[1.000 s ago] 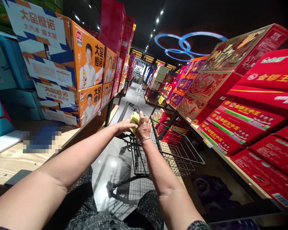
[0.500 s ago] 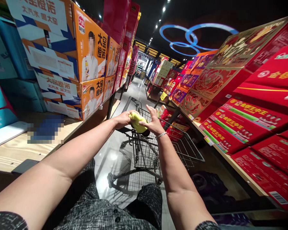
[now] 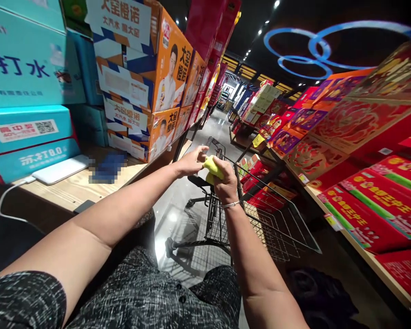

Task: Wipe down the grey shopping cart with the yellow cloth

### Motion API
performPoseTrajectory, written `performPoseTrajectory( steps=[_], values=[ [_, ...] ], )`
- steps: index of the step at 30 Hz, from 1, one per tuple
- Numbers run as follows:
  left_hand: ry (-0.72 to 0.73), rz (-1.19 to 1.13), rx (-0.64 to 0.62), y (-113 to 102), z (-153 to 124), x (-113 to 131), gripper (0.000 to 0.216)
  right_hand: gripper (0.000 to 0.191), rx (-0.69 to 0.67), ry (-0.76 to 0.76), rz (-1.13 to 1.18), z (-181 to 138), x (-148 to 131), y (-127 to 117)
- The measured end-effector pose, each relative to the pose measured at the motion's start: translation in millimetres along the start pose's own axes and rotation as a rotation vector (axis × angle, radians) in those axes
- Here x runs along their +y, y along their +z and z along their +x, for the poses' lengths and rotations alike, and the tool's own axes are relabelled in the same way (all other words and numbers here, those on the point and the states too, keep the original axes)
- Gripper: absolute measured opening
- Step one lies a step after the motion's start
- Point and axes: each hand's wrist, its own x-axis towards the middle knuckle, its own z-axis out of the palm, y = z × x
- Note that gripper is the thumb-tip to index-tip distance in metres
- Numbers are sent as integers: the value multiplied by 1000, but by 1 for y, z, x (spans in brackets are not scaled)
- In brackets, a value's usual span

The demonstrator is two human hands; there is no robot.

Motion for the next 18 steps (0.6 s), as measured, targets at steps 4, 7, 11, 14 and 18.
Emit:
performPoseTrajectory(
  steps=[4,7,11,14,18],
  values=[
    [-106,-179,-202,-18,-21,-21,54,44,5,-271,-391,-22,-9,19],
    [-173,-274,-272,-18,-33,-38,84,40,-103,-481,-644,-46,-4,36],
    [19,-70,-267,-16,-35,-44,99,33,-175,-552,-832,-76,12,35],
    [70,69,-304,-17,-33,-40,89,32,-160,-512,-863,-91,21,18],
    [201,229,-358,-19,-35,-38,66,36,-141,-440,-853,-113,31,-8]
  ],
)
